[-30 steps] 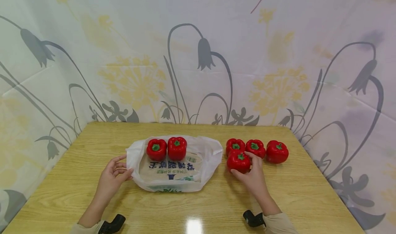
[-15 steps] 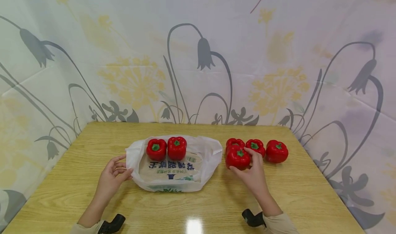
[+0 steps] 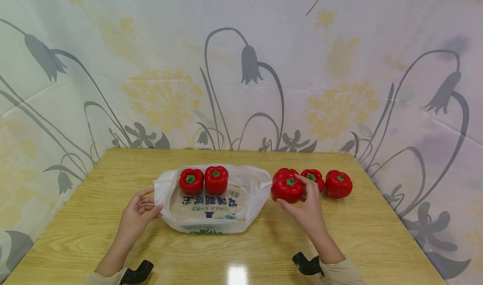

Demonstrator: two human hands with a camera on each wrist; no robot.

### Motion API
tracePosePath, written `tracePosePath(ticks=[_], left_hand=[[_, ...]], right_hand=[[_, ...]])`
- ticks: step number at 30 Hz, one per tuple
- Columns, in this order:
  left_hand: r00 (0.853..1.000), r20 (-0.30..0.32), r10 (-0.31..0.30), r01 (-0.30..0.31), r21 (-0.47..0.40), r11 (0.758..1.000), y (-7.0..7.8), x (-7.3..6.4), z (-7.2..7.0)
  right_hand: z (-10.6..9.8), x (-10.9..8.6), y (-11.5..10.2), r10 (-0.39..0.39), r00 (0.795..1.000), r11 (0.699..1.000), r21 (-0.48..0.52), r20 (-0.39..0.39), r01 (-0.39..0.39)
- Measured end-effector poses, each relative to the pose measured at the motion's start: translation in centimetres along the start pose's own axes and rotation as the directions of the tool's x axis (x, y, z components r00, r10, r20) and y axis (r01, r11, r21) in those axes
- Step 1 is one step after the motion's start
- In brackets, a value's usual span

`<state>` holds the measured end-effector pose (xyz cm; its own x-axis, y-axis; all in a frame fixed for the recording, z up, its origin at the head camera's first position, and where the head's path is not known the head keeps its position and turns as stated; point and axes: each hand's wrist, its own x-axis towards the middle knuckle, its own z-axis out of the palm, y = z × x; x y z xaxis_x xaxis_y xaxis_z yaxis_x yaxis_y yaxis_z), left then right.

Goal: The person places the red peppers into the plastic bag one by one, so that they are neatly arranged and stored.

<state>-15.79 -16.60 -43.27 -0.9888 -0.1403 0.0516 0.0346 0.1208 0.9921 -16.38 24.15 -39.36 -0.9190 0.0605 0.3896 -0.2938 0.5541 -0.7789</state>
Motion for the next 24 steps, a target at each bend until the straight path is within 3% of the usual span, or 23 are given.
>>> tracePosePath(ticks=[24], left_hand=[[1.0,0.004,0.022,-0.022,-0.003,1.0,0.0,0.0,0.0]], right_hand=[[1.7,0.6,-1.9,-0.005,0.999,0.996,0.09,0.041,0.001]])
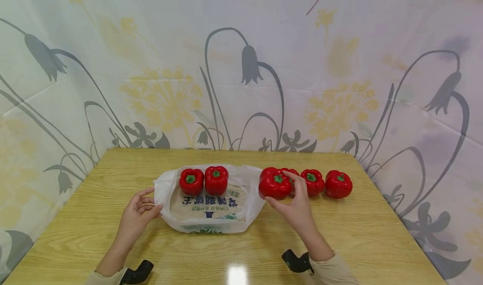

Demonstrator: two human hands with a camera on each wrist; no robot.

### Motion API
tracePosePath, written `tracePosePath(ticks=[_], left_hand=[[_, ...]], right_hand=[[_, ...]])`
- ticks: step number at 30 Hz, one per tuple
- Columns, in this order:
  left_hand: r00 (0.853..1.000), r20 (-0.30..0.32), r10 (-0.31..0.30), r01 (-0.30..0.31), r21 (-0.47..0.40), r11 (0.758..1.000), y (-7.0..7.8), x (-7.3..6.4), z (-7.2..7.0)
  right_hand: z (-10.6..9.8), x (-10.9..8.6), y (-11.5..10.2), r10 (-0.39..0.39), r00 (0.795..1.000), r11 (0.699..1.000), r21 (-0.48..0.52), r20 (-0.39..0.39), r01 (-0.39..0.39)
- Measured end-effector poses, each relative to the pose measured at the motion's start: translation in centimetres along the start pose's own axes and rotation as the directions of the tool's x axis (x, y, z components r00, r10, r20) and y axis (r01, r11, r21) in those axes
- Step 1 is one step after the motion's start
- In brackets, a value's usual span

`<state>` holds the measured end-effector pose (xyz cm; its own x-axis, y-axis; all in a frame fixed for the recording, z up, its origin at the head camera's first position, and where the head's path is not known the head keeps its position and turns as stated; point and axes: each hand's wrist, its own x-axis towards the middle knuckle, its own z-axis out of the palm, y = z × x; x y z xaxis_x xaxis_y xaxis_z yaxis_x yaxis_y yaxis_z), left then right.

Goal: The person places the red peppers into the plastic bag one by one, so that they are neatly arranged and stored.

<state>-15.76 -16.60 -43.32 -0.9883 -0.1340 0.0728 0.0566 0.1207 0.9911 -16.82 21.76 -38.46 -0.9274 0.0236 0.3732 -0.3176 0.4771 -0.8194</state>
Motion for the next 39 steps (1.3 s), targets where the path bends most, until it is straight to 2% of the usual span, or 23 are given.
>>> tracePosePath(ticks=[7,18,31,39], left_hand=[[1.0,0.002,0.003,-0.003,-0.006,1.0,0.0,0.0,0.0],[1.0,-0.001,-0.01,0.01,-0.007,1.0,0.0,0.0,-0.1],[1.0,0.001,-0.016,0.016,-0.004,1.0,0.0,0.0,0.0],[1.0,-0.004,-0.019,0.019,0.0,1.0,0.0,0.0,0.0]], right_hand=[[0.8,0.3,0.1,-0.005,1.0,1.0,0.005,0.016,0.005],[2.0,0.6,-0.5,0.042,0.998,0.998,0.044,0.055,-0.045],[3.6,1.5,-0.4,0.046,0.996,0.999,0.02,0.082,-0.047],[4.7,1.9,-0.5,0.109,0.986,0.99,0.08,0.124,-0.12]])
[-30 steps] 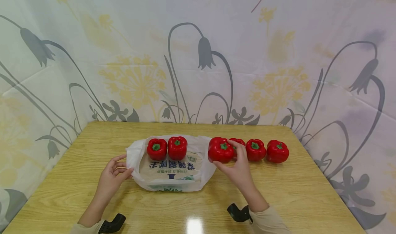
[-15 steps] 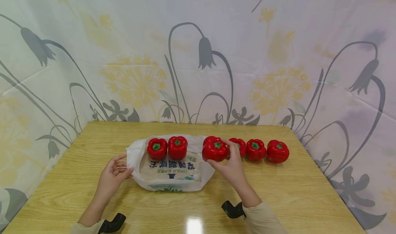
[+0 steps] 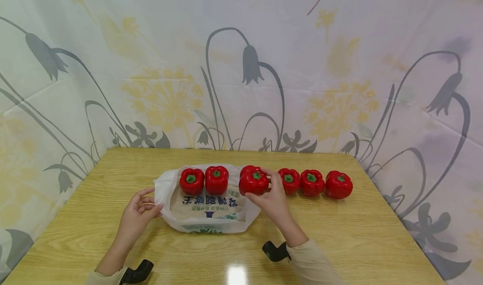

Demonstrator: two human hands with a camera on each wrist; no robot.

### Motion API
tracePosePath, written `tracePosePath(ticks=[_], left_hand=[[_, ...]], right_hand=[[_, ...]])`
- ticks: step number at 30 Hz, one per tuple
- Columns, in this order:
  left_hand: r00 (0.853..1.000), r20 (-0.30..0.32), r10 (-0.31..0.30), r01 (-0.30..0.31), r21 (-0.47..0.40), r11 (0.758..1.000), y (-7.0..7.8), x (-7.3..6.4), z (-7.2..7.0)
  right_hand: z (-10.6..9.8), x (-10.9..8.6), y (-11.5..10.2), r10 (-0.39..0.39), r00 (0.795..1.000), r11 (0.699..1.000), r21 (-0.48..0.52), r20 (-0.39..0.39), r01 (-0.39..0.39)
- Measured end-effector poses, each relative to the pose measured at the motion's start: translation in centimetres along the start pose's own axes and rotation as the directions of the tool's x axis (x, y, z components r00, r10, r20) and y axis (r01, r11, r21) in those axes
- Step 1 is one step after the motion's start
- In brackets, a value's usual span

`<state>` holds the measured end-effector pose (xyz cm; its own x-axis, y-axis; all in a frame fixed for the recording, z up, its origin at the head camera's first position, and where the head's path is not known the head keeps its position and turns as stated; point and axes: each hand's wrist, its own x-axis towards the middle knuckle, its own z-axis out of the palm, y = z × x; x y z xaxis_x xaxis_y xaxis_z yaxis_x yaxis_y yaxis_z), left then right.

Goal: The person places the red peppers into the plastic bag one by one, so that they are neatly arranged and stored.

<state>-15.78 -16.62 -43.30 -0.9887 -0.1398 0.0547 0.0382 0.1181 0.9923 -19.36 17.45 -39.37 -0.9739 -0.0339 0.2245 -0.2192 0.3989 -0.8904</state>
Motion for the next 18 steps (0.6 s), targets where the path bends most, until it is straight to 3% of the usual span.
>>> tracePosePath(ticks=[8,18], left_hand=[[1.0,-0.004,0.0,0.0,0.004,1.0,-0.1,0.0,0.0],[1.0,-0.004,-0.002,0.002,-0.002,1.0,0.0,0.0,0.0]], right_hand=[[0.8,0.7,0.3,0.046,0.998,0.999,0.002,0.045,-0.046],[2.2,1.6,0.7,0.032,0.997,0.998,-0.055,0.071,-0.028]])
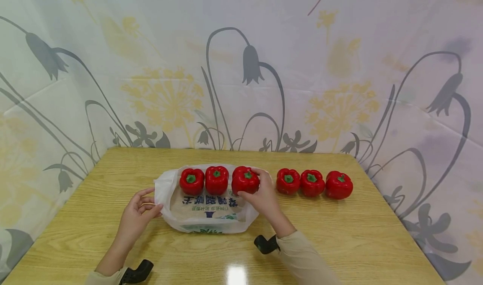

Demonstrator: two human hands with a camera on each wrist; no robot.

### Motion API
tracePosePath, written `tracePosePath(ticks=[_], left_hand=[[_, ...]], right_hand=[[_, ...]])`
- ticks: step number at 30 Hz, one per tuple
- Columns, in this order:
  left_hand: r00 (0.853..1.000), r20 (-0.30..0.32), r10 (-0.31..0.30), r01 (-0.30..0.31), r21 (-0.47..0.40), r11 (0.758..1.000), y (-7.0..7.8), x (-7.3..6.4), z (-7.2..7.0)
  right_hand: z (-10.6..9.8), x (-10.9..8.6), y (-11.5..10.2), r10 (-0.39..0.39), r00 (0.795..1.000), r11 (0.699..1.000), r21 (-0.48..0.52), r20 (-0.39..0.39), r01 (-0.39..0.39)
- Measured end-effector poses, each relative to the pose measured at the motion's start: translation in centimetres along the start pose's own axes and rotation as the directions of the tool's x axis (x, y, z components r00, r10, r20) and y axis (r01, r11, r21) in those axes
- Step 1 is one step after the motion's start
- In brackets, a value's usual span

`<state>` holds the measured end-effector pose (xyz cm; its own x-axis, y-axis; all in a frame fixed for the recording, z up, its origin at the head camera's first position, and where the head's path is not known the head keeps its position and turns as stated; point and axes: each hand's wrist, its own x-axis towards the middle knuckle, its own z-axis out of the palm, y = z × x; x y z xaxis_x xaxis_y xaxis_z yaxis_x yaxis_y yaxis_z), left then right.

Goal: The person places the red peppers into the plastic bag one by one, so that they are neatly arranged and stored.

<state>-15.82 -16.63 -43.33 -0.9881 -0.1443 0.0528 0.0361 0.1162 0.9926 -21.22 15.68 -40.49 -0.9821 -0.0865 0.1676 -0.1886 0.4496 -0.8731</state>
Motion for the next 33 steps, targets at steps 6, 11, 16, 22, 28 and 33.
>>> tracePosePath(ticks=[6,11,16,22,28,33], left_hand=[[1.0,0.006,0.003,-0.003,0.001,1.0,0.0,0.0,0.0],[1.0,0.004,0.005,-0.005,0.001,1.0,0.0,0.0,-0.1],[1.0,0.003,0.006,-0.006,-0.004,1.0,0.0,0.0,-0.1],[1.0,0.005,-0.006,0.006,-0.001,1.0,0.2,0.0,0.0],[1.0,0.006,-0.008,0.008,0.003,1.0,0.3,0.0,-0.1],[1.0,0.002,-0.009,0.009,0.004,1.0,0.2,0.0,-0.1]], right_hand=[[0.7,0.7,0.2,0.009,1.0,1.0,-0.028,0.01,-0.009],[1.1,1.4,0.5,0.026,0.999,0.998,-0.061,0.023,-0.024],[1.5,1.9,0.9,0.027,0.999,0.995,-0.1,0.034,-0.023],[1.7,2.2,1.1,0.031,0.998,0.99,-0.139,0.048,-0.024],[1.7,2.4,1.2,0.012,0.998,0.985,-0.174,0.056,-0.002],[1.7,2.3,1.3,-0.016,0.998,0.982,-0.187,0.053,0.026]])
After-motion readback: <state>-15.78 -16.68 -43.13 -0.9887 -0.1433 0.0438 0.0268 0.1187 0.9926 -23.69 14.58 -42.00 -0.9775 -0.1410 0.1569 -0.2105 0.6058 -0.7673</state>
